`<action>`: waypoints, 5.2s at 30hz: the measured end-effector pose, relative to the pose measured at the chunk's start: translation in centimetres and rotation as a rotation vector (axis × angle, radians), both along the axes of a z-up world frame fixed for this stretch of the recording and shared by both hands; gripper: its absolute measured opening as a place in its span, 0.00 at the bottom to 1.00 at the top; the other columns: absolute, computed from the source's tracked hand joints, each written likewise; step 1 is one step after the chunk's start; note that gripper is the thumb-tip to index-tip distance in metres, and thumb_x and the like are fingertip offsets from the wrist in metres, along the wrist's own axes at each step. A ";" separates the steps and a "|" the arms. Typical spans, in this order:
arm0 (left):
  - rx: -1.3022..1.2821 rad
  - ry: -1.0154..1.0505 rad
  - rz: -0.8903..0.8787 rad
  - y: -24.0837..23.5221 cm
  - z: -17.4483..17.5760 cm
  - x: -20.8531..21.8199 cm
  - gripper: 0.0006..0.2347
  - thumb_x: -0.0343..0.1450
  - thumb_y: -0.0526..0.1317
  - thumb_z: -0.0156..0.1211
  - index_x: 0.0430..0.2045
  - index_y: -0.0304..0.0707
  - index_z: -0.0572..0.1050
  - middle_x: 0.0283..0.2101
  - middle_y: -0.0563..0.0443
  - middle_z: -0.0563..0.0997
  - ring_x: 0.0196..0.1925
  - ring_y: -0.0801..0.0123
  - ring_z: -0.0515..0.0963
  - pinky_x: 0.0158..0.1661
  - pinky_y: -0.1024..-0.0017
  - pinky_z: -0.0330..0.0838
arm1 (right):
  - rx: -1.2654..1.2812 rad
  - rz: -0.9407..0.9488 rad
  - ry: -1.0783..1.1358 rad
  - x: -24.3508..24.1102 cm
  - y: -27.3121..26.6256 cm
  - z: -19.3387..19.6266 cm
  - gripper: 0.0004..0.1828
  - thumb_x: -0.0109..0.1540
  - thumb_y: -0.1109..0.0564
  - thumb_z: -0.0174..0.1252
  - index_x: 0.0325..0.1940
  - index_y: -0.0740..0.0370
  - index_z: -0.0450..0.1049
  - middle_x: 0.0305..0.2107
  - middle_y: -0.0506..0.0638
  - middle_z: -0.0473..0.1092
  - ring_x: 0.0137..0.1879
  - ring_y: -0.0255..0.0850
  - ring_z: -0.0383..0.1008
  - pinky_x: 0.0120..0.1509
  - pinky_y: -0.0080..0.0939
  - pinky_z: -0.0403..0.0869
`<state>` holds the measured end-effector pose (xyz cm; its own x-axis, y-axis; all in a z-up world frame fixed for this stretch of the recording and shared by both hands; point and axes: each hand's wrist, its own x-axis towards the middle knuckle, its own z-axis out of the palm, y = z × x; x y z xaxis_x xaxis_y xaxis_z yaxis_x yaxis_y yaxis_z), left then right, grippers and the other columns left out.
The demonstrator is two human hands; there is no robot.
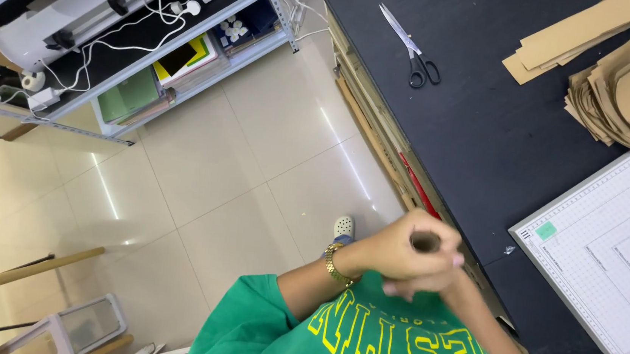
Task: Organizing, folding, and cutting brown paper sheets on a workbench using a paper trimmer.
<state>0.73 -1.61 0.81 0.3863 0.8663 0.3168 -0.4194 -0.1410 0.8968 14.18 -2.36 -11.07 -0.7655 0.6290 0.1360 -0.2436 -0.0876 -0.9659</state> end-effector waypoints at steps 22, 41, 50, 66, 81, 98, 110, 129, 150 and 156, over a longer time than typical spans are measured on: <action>-0.037 -0.101 -0.169 1.3 -2.3 0.7 0.15 0.68 0.35 0.62 0.07 0.45 0.70 0.08 0.65 0.70 0.13 0.86 0.67 0.22 0.85 0.61 | -0.195 0.578 0.262 2.4 2.0 -4.8 0.13 0.61 0.76 0.62 0.23 0.73 0.72 0.12 0.58 0.71 0.16 0.39 0.73 0.18 0.35 0.70; -0.089 -0.199 -0.019 1.5 -6.6 0.7 0.15 0.68 0.34 0.65 0.08 0.43 0.69 0.08 0.59 0.71 0.12 0.81 0.68 0.21 0.84 0.63 | -0.259 0.594 0.027 1.7 1.6 -5.3 0.17 0.63 0.63 0.62 0.20 0.60 0.68 0.09 0.49 0.66 0.15 0.36 0.67 0.23 0.35 0.65; -0.084 0.045 0.418 2.7 -10.1 1.6 0.12 0.66 0.30 0.58 0.10 0.43 0.71 0.11 0.61 0.69 0.16 0.81 0.65 0.23 0.80 0.61 | 0.042 -0.084 -0.299 0.7 3.4 -7.2 0.11 0.58 0.60 0.67 0.23 0.64 0.77 0.16 0.52 0.73 0.24 0.44 0.75 0.30 0.42 0.72; -0.308 -0.699 -0.676 2.1 -5.0 2.5 0.17 0.67 0.23 0.57 0.05 0.37 0.64 0.07 0.57 0.62 0.06 0.81 0.61 0.13 0.80 0.61 | -0.677 0.861 0.439 0.7 -0.2 -2.3 0.19 0.63 0.73 0.59 0.19 0.66 0.65 0.11 0.52 0.64 0.16 0.41 0.66 0.26 0.36 0.67; -0.276 0.085 0.774 2.5 -11.7 16.6 0.11 0.64 0.31 0.62 0.12 0.41 0.67 0.11 0.61 0.67 0.17 0.82 0.63 0.22 0.81 0.57 | -0.121 0.110 -0.470 14.4 3.7 -9.1 0.06 0.49 0.67 0.54 0.18 0.62 0.68 0.09 0.52 0.66 0.14 0.39 0.65 0.18 0.39 0.63; 1.014 1.410 0.292 1.7 0.2 8.4 0.30 0.67 0.48 0.62 0.67 0.59 0.62 0.74 0.59 0.61 0.79 0.59 0.53 0.72 0.31 0.43 | -0.857 1.118 0.420 13.6 3.7 -4.0 0.23 0.67 0.51 0.53 0.17 0.56 0.62 0.09 0.43 0.59 0.14 0.35 0.62 0.26 0.36 0.68; 0.629 2.039 -0.303 2.9 -17.0 11.6 0.08 0.67 0.42 0.58 0.16 0.47 0.80 0.19 0.54 0.80 0.24 0.57 0.81 0.33 0.49 0.74 | -0.848 0.665 -0.426 12.0 3.6 -10.6 0.06 0.66 0.64 0.56 0.35 0.67 0.70 0.08 0.45 0.59 0.14 0.39 0.67 0.27 0.44 0.74; 0.366 1.866 -0.033 7.5 -22.5 8.0 0.07 0.68 0.42 0.56 0.24 0.50 0.81 0.24 0.58 0.82 0.28 0.66 0.85 0.29 0.60 0.79 | 0.166 0.326 -0.988 7.6 11.9 -11.0 0.30 0.53 0.60 0.66 0.60 0.67 0.76 0.42 0.69 0.79 0.52 0.68 0.78 0.56 0.67 0.74; -0.329 1.360 -0.257 4.4 -24.6 5.0 0.17 0.72 0.49 0.46 0.23 0.35 0.77 0.20 0.46 0.74 0.25 0.61 0.76 0.28 0.61 0.74 | 1.034 0.230 -1.323 9.0 9.0 -18.8 0.15 0.54 0.38 0.60 0.31 0.48 0.78 0.22 0.48 0.76 0.38 0.54 0.83 0.44 0.58 0.80; 0.490 1.793 -0.019 3.5 -21.2 5.1 0.05 0.66 0.33 0.57 0.25 0.43 0.80 0.30 0.53 0.85 0.35 0.61 0.87 0.32 0.65 0.81 | -0.325 0.492 -1.040 5.5 9.3 -3.0 0.19 0.57 0.60 0.70 0.19 0.63 0.66 0.08 0.47 0.57 0.11 0.37 0.59 0.17 0.36 0.61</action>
<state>5.85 1.86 -20.43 0.5081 0.8272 -0.2400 0.8605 -0.4993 0.1011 19.68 6.89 -14.06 -0.5824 0.1281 -0.8027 0.7702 -0.2288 -0.5953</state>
